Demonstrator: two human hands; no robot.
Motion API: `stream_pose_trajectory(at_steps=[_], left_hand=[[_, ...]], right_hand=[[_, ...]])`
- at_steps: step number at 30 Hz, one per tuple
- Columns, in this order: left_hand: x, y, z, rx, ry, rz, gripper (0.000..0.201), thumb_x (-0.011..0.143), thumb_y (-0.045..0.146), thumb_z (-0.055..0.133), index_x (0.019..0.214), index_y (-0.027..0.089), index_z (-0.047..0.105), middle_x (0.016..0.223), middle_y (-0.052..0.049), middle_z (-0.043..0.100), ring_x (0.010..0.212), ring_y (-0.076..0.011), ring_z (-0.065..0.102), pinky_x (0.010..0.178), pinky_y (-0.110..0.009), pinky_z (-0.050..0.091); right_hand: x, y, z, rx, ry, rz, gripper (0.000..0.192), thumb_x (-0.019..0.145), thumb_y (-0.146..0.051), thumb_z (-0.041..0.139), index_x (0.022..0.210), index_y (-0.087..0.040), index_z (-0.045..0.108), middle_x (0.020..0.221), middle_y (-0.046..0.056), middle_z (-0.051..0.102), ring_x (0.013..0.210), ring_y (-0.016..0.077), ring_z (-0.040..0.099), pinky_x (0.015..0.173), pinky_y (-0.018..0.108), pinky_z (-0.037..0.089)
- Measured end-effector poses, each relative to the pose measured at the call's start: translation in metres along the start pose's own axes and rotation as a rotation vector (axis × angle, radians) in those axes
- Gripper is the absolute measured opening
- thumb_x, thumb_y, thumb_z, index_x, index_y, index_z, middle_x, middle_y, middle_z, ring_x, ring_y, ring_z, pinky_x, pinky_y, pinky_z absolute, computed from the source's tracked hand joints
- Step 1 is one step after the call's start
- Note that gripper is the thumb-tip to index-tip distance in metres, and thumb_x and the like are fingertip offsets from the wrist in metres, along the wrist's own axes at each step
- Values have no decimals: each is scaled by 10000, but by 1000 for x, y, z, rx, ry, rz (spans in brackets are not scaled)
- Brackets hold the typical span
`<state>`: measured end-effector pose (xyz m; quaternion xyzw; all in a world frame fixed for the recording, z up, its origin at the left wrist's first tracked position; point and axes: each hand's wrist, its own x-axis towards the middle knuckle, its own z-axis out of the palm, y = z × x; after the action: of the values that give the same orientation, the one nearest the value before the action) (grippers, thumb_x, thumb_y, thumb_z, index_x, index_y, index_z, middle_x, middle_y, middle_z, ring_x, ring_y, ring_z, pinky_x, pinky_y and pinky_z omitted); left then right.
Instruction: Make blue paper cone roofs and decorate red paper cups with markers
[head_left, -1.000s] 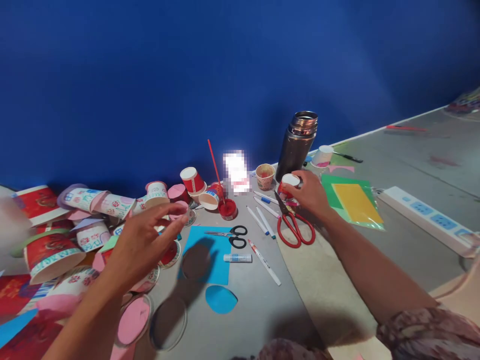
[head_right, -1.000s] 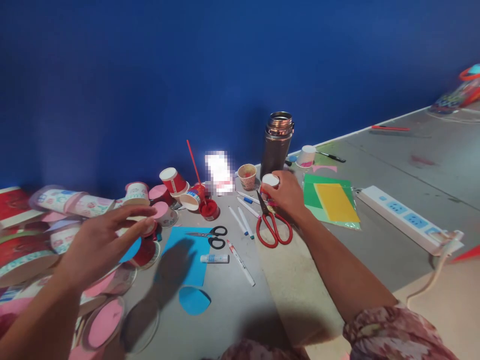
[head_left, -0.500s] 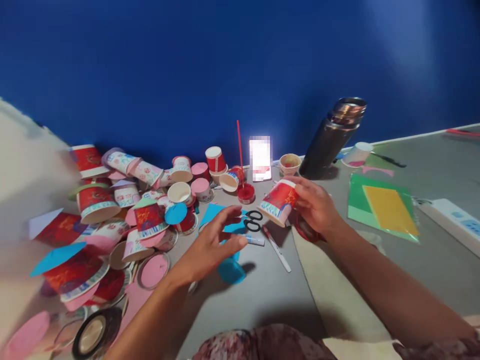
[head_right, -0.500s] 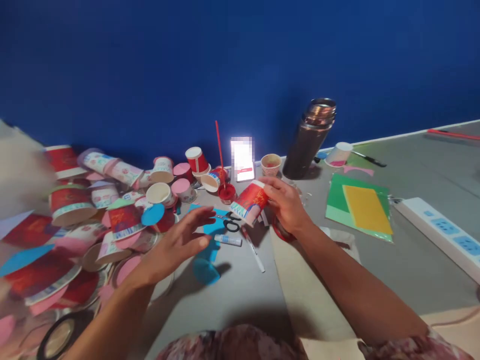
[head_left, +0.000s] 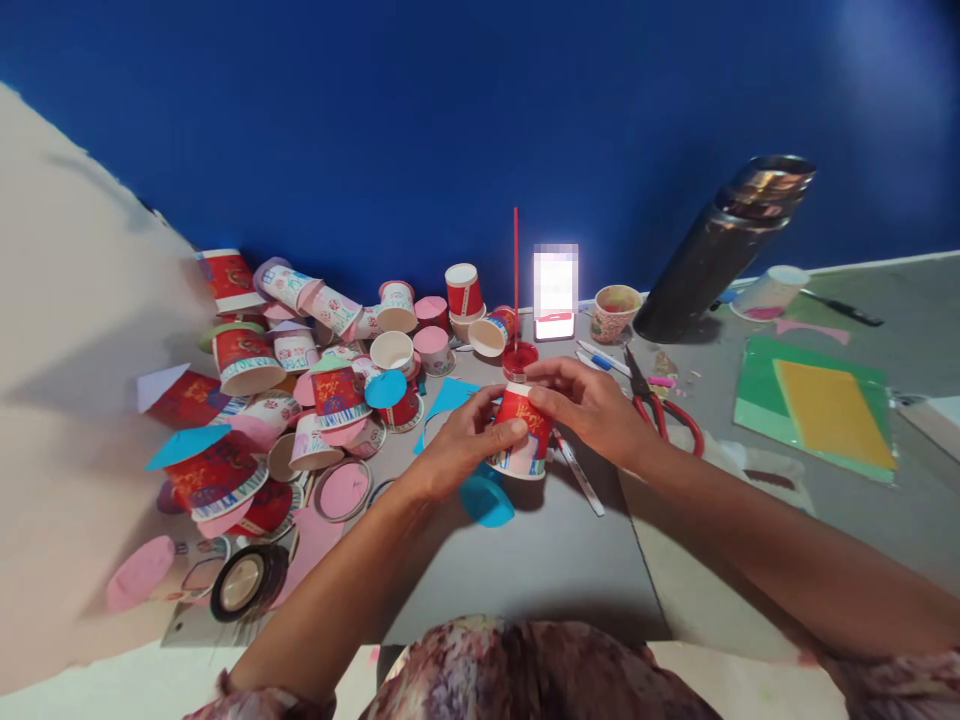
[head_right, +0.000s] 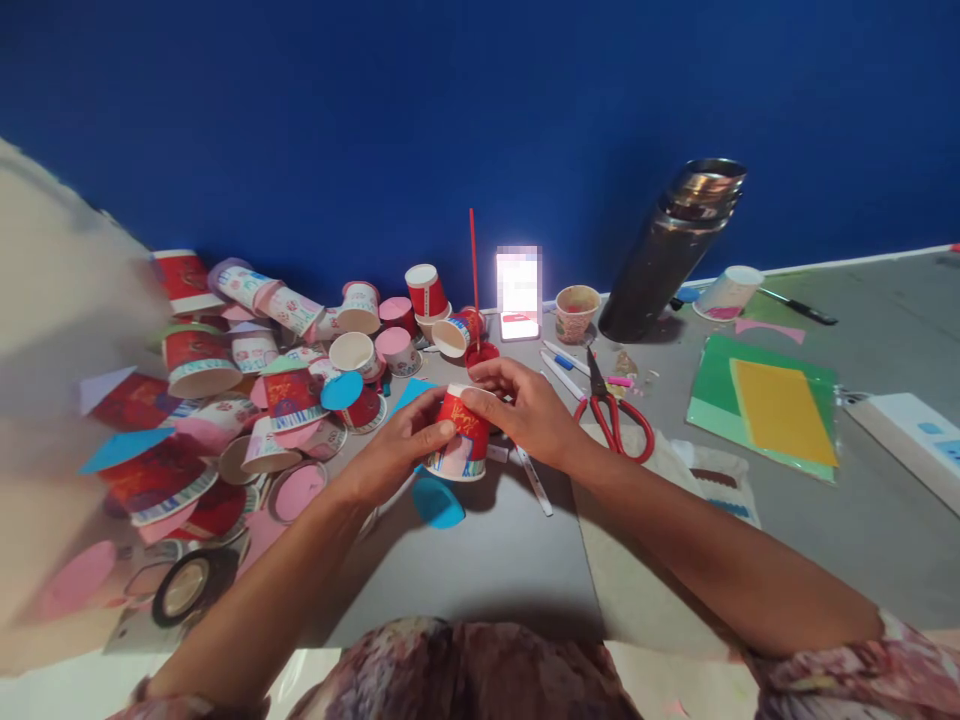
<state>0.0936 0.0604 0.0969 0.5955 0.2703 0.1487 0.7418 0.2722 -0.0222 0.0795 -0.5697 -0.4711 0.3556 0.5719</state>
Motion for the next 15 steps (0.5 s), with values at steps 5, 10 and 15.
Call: stream_pose_trajectory(at_steps=[5, 10, 15], left_hand=[[-5, -7, -17, -335, 20, -38, 466, 771, 361, 810, 1158, 139, 676, 1082, -113, 764, 934, -246, 730, 856, -352, 567], [-13, -10, -42, -589, -80, -75, 503, 892, 478, 644, 1223, 98, 646, 1112, -170, 765, 1034, -380, 731, 815, -490, 607], [-13, -17, -53, -627, 19, -14, 465, 909, 444, 637, 1225, 104, 645, 1009, -134, 782, 963, -364, 755, 744, -476, 636]], right_hand=[[-3, 4, 9, -73, 80, -59, 391, 925, -529, 618, 1139, -206, 666, 1085, 80, 744, 968, 225, 691, 701, 310, 538], [-12, 25, 13, -300, 121, -80, 164, 887, -343, 655, 938, -203, 722, 861, 35, 754, 717, 176, 664, 621, 283, 496], [-16, 42, 9, -629, 49, -234, 112, 890, -265, 621, 844, -211, 708, 828, 29, 755, 710, 181, 659, 634, 287, 453]])
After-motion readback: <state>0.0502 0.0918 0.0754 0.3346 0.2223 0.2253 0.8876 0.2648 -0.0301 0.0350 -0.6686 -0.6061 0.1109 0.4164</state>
